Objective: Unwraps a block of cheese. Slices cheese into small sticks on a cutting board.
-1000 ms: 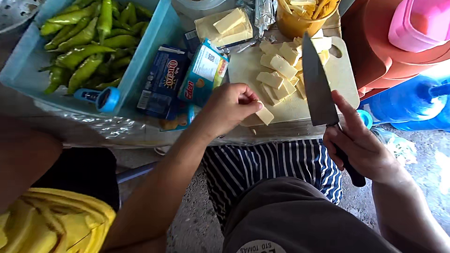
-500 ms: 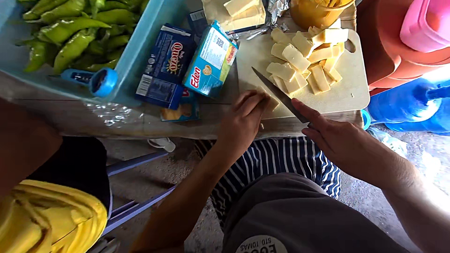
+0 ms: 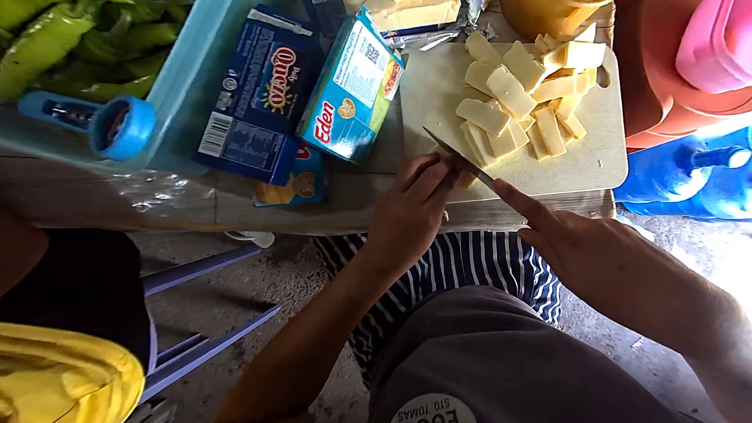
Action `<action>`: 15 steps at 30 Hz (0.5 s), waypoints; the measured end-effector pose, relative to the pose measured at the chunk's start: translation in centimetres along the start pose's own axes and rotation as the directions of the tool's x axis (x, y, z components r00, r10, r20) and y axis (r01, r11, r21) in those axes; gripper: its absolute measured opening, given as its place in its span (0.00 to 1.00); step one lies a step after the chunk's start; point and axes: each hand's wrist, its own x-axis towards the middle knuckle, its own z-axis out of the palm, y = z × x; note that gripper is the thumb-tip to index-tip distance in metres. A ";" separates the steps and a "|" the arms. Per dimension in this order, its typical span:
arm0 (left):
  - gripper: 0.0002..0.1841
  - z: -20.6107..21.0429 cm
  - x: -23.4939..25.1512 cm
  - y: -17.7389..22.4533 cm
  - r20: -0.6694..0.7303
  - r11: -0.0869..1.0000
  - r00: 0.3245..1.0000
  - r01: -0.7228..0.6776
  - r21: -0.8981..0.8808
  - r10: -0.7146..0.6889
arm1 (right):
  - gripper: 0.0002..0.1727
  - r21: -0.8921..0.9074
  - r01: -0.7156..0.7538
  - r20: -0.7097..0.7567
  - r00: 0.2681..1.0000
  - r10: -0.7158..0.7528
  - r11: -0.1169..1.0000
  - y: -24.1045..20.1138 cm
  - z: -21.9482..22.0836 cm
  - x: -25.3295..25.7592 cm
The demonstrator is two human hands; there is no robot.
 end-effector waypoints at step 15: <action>0.12 -0.2 0.3 0.0 -0.026 0.999 1.000 0.010 -0.036 -0.011 | 0.32 0.021 0.116 -0.165 0.980 -0.111 0.993 0.8 0.1 -0.4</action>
